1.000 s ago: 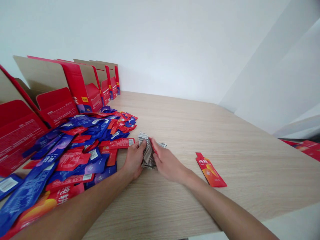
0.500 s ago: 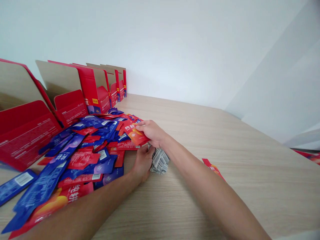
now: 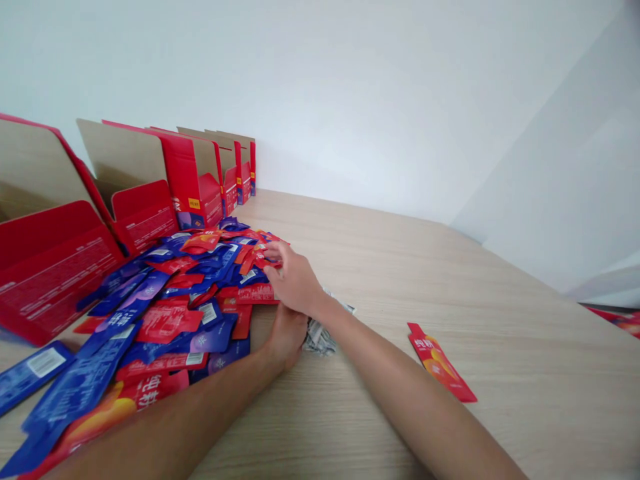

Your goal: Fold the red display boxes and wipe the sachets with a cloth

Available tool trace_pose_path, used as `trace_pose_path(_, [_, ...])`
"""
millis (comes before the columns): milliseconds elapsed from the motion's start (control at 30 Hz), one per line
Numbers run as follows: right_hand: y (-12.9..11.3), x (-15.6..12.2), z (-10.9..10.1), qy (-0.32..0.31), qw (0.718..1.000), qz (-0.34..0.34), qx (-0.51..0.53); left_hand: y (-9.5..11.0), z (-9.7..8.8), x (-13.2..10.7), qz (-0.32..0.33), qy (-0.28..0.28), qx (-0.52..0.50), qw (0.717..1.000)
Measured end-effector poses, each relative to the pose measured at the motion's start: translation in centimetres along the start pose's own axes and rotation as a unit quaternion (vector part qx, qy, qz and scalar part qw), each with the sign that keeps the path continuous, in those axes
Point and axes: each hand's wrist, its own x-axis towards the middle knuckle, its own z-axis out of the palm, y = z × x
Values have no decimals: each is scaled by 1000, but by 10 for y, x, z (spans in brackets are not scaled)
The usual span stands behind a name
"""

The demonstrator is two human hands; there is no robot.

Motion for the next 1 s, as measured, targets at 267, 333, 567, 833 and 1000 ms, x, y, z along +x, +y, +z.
trace_pose_path(267, [36, -123, -123, 162, 952, 44, -256, -2, -5, 3, -49, -49, 48, 996])
trace_pose_path(333, [51, -157, -151, 163, 928, 96, -321, -3, -4, 3, -47, -50, 65, 996])
trace_pose_path(567, [73, -231, -176, -36, 864, 268, -424, -5, 0, 1, -19, -78, 130, 988])
trace_pose_path(833, [52, -214, -155, -84, 798, 282, -526, -6, -2, -24, 251, -135, 397, 872])
trace_pose_path(1000, [45, -205, -174, -14, 876, 258, -407, -9, 2, -25, 267, -129, 416, 860])
